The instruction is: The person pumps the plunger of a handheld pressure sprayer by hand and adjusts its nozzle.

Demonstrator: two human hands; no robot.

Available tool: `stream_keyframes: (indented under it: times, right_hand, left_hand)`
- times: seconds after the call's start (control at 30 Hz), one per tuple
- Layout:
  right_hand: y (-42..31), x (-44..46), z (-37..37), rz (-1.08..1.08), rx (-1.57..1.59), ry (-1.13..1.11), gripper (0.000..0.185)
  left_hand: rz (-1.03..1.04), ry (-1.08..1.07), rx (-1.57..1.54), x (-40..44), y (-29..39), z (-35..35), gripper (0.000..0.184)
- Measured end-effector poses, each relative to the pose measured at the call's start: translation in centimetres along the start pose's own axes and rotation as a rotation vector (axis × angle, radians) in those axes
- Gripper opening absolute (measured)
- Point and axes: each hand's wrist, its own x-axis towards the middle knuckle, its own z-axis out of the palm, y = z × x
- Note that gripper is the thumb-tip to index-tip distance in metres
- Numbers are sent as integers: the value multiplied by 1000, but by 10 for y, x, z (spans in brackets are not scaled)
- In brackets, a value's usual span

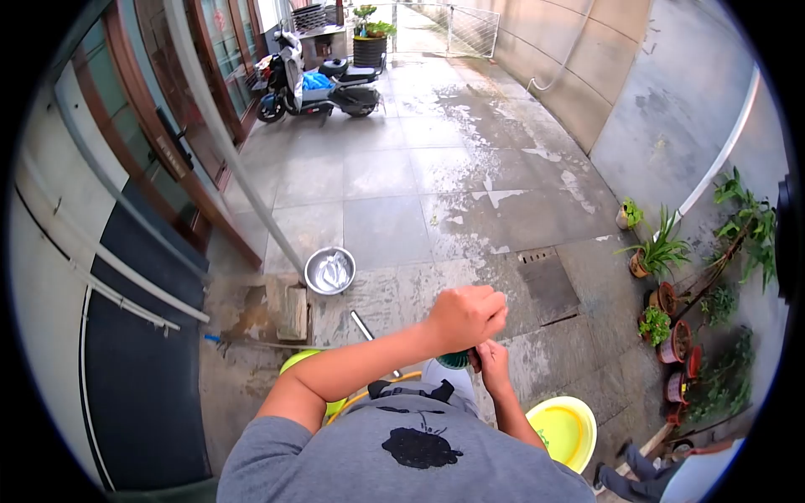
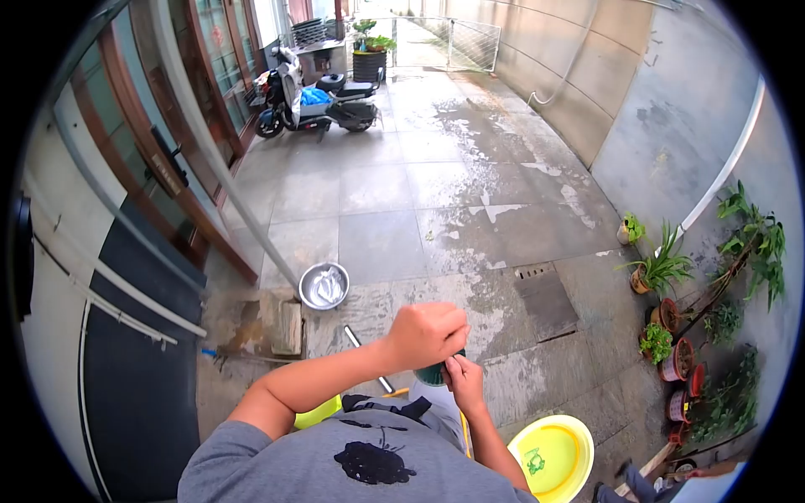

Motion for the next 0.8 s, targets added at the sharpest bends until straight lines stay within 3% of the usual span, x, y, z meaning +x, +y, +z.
stream_keyframes:
  times: [0.37,0.5,0.8]
  right_hand:
    - [15,302,-59,-44,167,-94,40]
    - [-21,415,-98,-63,17,-100,40]
    - [-27,626,-138,-76,-69,134,39]
  left_hand:
    - [-25,0,229,151,-217,143,22]
    - [-34,-25,103,253,-294,167,25]
    - [3,121,43,432,-415,199,27]
